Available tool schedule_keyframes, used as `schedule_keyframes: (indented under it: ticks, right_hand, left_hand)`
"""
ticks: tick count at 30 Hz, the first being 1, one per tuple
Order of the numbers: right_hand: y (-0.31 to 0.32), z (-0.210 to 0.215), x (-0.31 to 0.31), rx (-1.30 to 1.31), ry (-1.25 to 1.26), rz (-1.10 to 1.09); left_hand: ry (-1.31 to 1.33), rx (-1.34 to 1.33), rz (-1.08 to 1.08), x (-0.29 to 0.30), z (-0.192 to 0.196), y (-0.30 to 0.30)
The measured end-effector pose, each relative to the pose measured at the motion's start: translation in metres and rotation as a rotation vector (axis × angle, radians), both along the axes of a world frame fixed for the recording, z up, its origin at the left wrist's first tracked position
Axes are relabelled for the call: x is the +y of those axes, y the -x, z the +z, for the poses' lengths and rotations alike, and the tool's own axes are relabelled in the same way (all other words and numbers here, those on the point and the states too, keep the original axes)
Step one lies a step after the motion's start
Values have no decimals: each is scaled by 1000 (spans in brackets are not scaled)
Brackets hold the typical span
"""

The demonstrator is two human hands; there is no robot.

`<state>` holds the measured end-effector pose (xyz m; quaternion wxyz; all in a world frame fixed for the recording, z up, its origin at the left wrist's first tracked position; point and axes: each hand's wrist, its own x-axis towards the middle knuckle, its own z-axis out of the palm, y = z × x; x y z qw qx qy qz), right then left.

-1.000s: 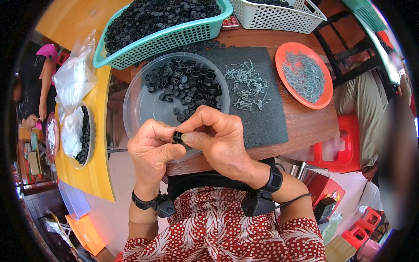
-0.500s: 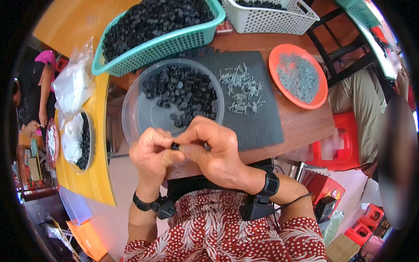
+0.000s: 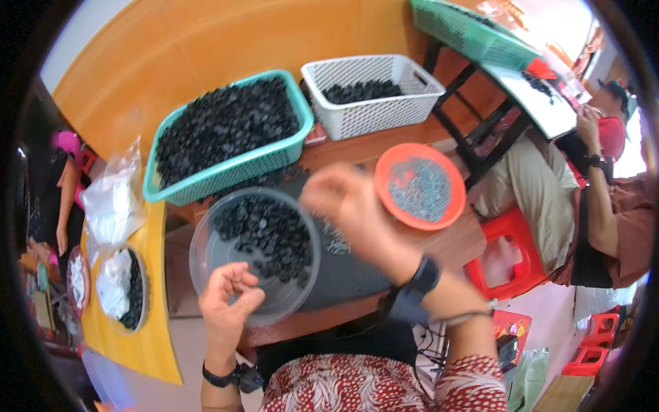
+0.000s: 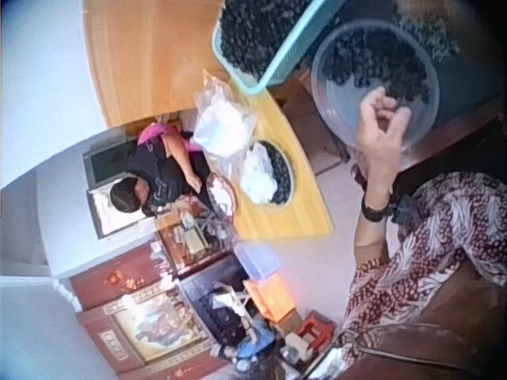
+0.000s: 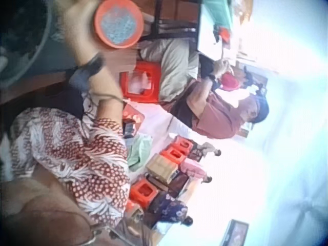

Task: The person is manually inserting small metal pins into circular black plastic components at a work table.

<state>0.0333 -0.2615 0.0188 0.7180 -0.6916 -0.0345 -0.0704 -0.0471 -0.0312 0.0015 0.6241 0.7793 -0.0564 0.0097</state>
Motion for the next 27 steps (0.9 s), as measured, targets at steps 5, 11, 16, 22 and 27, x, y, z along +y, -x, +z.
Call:
schedule_keyframes:
  ticks: [5, 11, 16, 22, 27]
  right_hand:
    - [-118, 19, -87, -227, 445, -344]
    - [-191, 33, -163, -315, 1042, -592]
    - [-128, 24, -106, -406, 992, -470]
    - [-6, 2, -36, -429, 821, -122]
    - [74, 7, -38, -375, 659, 548]
  left_hand:
    - [131, 68, 135, 27, -3, -5]
    - [4, 9, 145, 31, -3, -22]
    - [-412, -173, 27, 31, -1, -46]
    - [-708, -300, -83, 22, -7, -66]
    - [-698, -283, -127, 19, -8, -66]
